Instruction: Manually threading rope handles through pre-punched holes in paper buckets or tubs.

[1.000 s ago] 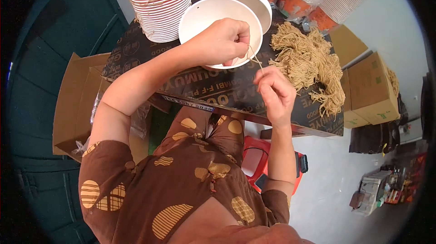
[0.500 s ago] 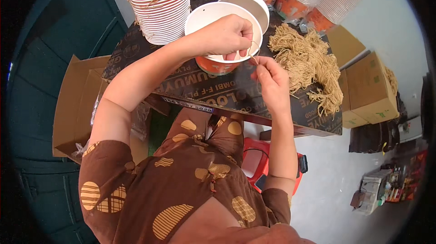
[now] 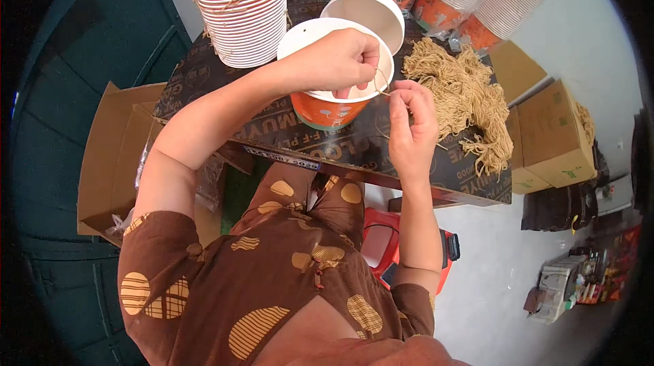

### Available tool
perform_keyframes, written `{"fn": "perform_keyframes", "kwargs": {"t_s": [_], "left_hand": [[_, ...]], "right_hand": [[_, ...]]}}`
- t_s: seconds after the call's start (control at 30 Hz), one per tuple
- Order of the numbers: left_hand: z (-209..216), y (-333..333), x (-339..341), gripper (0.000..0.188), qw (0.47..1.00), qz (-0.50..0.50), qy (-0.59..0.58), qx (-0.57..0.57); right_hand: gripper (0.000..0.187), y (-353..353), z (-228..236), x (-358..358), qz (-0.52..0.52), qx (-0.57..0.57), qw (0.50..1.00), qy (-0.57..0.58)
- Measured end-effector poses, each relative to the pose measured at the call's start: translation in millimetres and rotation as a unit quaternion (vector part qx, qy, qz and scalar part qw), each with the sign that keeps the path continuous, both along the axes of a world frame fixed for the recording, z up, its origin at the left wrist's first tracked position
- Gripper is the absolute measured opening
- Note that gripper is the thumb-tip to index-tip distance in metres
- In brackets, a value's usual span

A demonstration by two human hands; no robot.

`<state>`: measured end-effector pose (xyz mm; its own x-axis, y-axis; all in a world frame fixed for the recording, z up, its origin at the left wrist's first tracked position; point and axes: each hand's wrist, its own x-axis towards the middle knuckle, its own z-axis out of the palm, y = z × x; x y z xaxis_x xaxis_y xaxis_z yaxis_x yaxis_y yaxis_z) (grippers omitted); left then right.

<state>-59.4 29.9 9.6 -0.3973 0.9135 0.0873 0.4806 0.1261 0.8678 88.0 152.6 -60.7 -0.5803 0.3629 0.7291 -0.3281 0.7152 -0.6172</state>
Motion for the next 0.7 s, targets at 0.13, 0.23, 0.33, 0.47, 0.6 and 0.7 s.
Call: {"fn": "perform_keyframes", "kwargs": {"t_s": [0.13, 0.23, 0.33, 0.47, 0.6, 0.7], "left_hand": [[-8, -1, 5, 0.005, 0.986, 0.008, 0.161, 0.047], [-9, -3, 14, 0.008, 0.924, 0.015, 0.357, 0.135], [1, -8, 27, 0.012, 0.935, 0.019, 0.348, 0.066], [4, -11, 33, 0.011, 0.922, 0.0, 0.381, 0.076], [7, -12, 35, 0.011, 0.923, -0.018, 0.378, 0.071], [-1, -10, 30, 0.008, 0.908, -0.023, 0.399, 0.124]], "right_hand": [[0.007, -5, -1, 0, 0.006, -0.01, 1.0, 0.019], [0.006, -7, -8, -2, 0.031, -0.123, 0.992, -0.007], [0.004, -11, -8, 0, 0.047, -0.181, 0.982, -0.016], [0.003, -12, -13, -3, 0.038, -0.162, 0.986, 0.034], [0.002, -14, -12, -5, 0.044, -0.202, 0.977, 0.048], [0.003, -15, -7, -7, 0.062, -0.254, 0.965, 0.033]]}}
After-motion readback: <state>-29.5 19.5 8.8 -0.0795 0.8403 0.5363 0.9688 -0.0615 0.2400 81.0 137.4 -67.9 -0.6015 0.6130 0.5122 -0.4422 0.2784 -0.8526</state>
